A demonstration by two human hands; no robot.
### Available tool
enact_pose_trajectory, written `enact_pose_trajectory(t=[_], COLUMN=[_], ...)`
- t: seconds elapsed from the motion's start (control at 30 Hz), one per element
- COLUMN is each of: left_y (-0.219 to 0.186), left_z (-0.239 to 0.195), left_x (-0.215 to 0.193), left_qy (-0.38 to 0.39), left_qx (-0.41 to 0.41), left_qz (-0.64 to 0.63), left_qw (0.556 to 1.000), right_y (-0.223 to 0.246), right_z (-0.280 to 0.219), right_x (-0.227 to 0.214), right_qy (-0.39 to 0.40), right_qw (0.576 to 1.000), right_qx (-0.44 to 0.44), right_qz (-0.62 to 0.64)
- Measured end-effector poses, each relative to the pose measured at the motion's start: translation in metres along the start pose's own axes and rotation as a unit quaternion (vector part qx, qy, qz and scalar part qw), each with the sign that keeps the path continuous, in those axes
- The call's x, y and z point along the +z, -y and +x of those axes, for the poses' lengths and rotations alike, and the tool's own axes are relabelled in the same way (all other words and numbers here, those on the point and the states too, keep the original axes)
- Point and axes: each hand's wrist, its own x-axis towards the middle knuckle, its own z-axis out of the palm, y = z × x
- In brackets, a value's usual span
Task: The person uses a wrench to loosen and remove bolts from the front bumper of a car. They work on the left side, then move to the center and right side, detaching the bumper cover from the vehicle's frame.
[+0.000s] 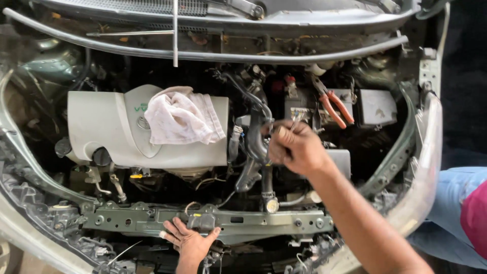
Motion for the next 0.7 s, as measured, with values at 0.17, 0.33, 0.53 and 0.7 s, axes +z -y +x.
enact_pose_trajectory(t=[0.17, 0.33, 0.53, 0.7], left_y=[-0.005, 0.004, 0.006, -0.003], left_z=[-0.009, 0.004, -0.007, -0.022], left_x=[-0.011, -0.005, -0.013, -0.036], left_qy=[-0.023, 0.031, -0.005, 0.017], left_qx=[0.035, 0.022, 0.068, 0.078], left_qz=[0.034, 0.023, 0.052, 0.039], left_qw=[0.999, 0.999, 0.996, 0.996], right_y=[-0.050, -0.129, -0.192, -0.189], right_z=[-0.083, -0.186, -0.272, -0.273], right_x=[0.017, 0.036, 0.102, 0.135], right_qy=[-0.036, -0.220, -0.226, -0.190], right_qw=[0.996, 0.966, 0.900, 0.901], right_qx=[0.008, 0.121, 0.150, 0.131], right_qz=[0.087, 0.064, 0.340, 0.367])
